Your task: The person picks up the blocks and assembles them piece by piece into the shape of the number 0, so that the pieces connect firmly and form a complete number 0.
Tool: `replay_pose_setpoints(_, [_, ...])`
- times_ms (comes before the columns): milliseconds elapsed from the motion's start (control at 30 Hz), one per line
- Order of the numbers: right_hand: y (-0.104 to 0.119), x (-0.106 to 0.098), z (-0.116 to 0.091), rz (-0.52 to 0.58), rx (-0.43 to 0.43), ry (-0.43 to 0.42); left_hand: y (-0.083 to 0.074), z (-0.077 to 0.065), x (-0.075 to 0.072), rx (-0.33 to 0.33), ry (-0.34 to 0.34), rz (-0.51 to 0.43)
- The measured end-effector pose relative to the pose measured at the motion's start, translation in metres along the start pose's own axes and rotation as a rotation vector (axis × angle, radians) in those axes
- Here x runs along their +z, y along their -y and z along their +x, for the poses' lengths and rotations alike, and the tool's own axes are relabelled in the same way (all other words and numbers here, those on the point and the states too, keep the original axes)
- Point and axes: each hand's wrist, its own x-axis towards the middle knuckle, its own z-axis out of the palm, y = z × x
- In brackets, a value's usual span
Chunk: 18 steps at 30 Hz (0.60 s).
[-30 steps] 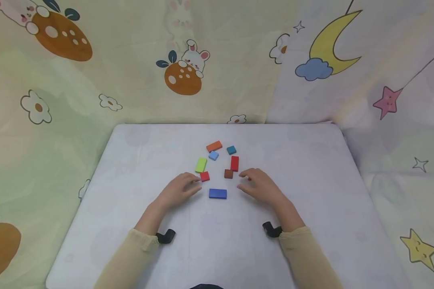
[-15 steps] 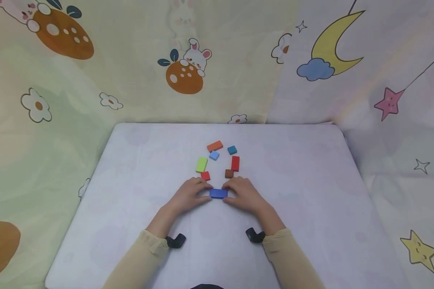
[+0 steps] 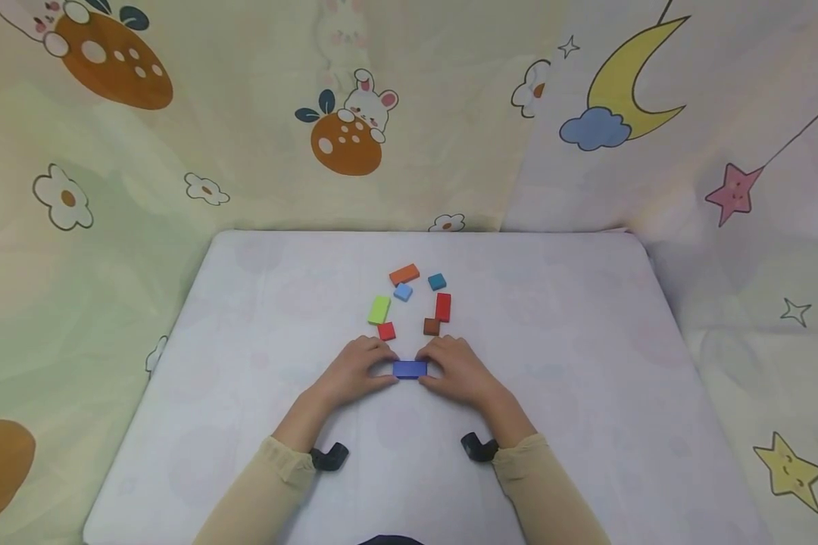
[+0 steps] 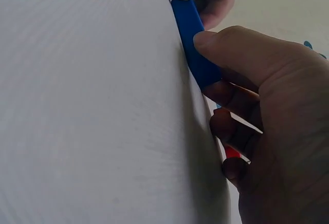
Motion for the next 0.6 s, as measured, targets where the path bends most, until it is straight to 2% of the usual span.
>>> replay_pose_setpoints(67, [0.001, -0.003, 0.0, 0.022, 0.012, 0.016, 0.0, 0.0, 0.0, 0.005, -0.007, -0.005])
replay_pose_setpoints(167, [0.0, -0.01, 0.002, 0.068, 0.082, 0.014, 0.0, -0.002, 0.0, 0.003, -0.01, -0.009])
replay_pose_setpoints(267, [-0.005, -0.019, 0.008, 0.101, 0.18, -0.047, 0.001, -0.002, 0.001, -0.011, -0.007, -0.014])
replay_pose_setpoints(367, [-0.013, -0.025, 0.018, 0.099, 0.243, -0.099, 0.001, -0.003, 0.002, -0.024, -0.009, -0.018])
replay_pose_setpoints(600, [-0.028, -0.029, 0.035, 0.071, 0.269, -0.044, 0.003, -0.002, 0.004, -0.011, -0.02, -0.02])
